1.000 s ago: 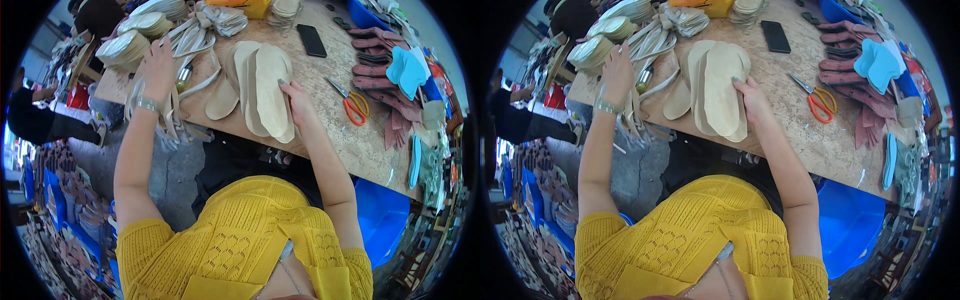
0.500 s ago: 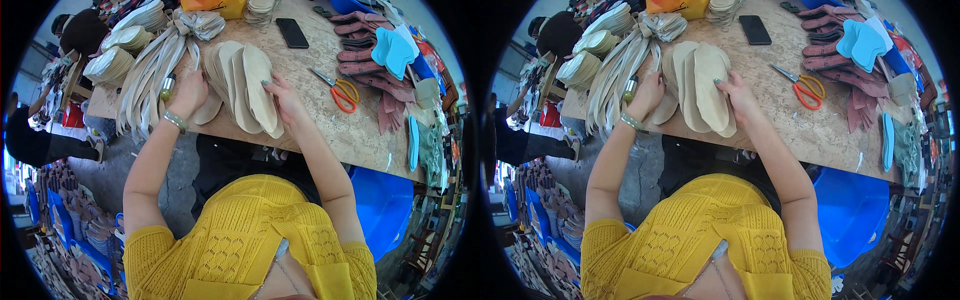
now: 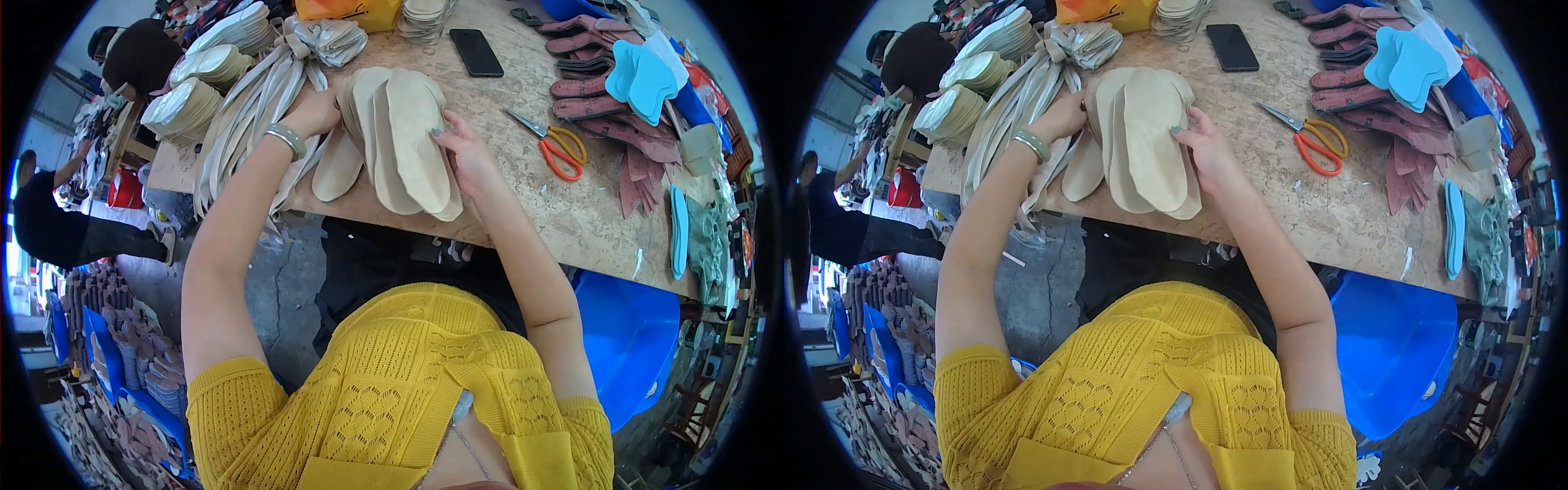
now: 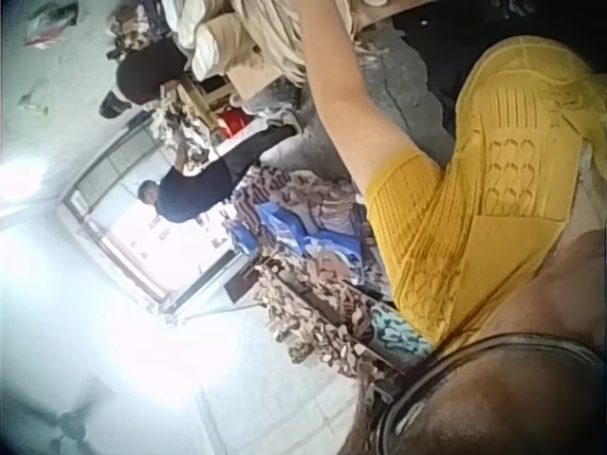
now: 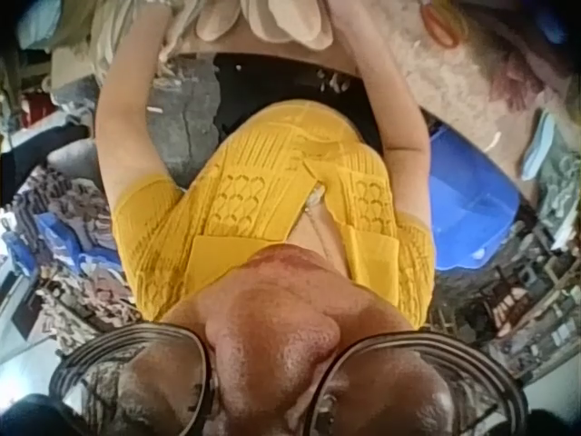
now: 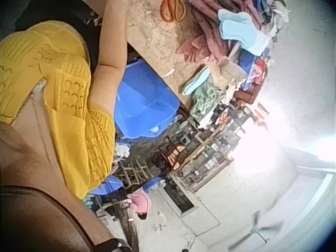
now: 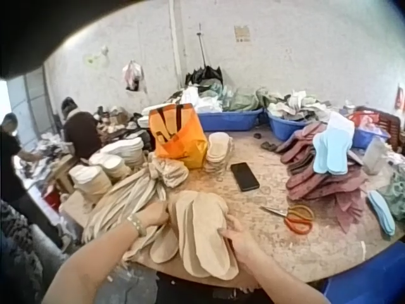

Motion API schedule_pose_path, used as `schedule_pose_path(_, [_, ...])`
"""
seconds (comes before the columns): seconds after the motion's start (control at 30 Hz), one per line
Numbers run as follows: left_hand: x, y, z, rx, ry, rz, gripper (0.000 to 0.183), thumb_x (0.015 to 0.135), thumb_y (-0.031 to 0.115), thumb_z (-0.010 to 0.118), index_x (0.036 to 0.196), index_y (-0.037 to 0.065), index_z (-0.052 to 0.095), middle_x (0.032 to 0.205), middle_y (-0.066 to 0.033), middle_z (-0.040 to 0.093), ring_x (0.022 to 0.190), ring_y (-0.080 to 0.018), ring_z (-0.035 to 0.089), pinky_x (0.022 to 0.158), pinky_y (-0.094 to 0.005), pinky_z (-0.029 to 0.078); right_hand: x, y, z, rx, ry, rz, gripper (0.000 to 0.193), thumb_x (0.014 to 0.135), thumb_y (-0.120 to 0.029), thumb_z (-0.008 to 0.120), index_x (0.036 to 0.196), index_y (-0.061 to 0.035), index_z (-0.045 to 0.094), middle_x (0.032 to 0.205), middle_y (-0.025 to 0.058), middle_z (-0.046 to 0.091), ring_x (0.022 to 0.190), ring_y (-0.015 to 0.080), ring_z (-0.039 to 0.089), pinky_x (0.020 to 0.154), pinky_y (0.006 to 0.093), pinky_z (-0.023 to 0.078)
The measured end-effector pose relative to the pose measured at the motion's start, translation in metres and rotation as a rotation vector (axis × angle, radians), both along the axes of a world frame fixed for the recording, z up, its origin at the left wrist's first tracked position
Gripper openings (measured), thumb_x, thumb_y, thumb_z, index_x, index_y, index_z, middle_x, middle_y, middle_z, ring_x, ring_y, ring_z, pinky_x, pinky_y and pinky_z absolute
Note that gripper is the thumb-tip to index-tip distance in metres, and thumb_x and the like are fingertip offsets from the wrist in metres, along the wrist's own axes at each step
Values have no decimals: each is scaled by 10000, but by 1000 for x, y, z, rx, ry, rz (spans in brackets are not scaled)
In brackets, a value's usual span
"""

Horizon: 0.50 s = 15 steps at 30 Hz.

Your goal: Organizing and preparing various shoe insoles and component stacks in a workshop environment.

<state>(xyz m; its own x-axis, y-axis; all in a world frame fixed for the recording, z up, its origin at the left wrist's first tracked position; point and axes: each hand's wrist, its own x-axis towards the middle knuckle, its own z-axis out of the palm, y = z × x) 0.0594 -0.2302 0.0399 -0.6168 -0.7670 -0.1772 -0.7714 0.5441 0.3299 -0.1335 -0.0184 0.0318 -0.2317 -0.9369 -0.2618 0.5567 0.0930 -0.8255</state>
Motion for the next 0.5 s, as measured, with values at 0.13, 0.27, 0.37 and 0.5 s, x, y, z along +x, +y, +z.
schedule_pose_path(0.13, [-5, 2, -1, 14, 118, 4, 296, 842, 135, 508, 1074, -29, 592, 1022, -234, 650, 957, -354, 635, 809, -424, 498, -4, -1, -12, -31, 54, -48, 566, 887, 0, 537, 1401, -22, 301, 1238, 170, 542, 1119, 234, 545, 953, 353, 458])
schedule_pose_path(0.27, [-12, -10, 4, 564, 264, 247, 306, 890, 165, 518, 1165, 48, 585, 1021, -97, 664, 804, -185, 643, 656, -337, 506, -2, 4, -14, -58, 36, -70, 520, 889, -12, 539, 1373, -13, 350, 1246, 147, 536, 1118, 222, 542, 967, 340, 442])
schedule_pose_path(0.37, [-14, -21, 0, 759, 407, 296, 264, 897, 194, 531, 1114, 63, 605, 965, -61, 658, 748, -131, 625, 602, -291, 484, -12, 3, -21, -140, 27, -69, 473, 898, -17, 527, 1349, -9, 387, 1226, 135, 544, 1108, 215, 549, 949, 336, 457])
schedule_pose_path(0.5, [-57, 42, 44, 659, 381, 237, 296, 921, 330, 499, 994, 76, 632, 870, -33, 651, 729, -129, 617, 674, -288, 498, -23, 13, -14, -57, 50, -161, 445, 911, -42, 512, 1343, -14, 411, 1170, 113, 584, 1052, 200, 589, 907, 340, 484])
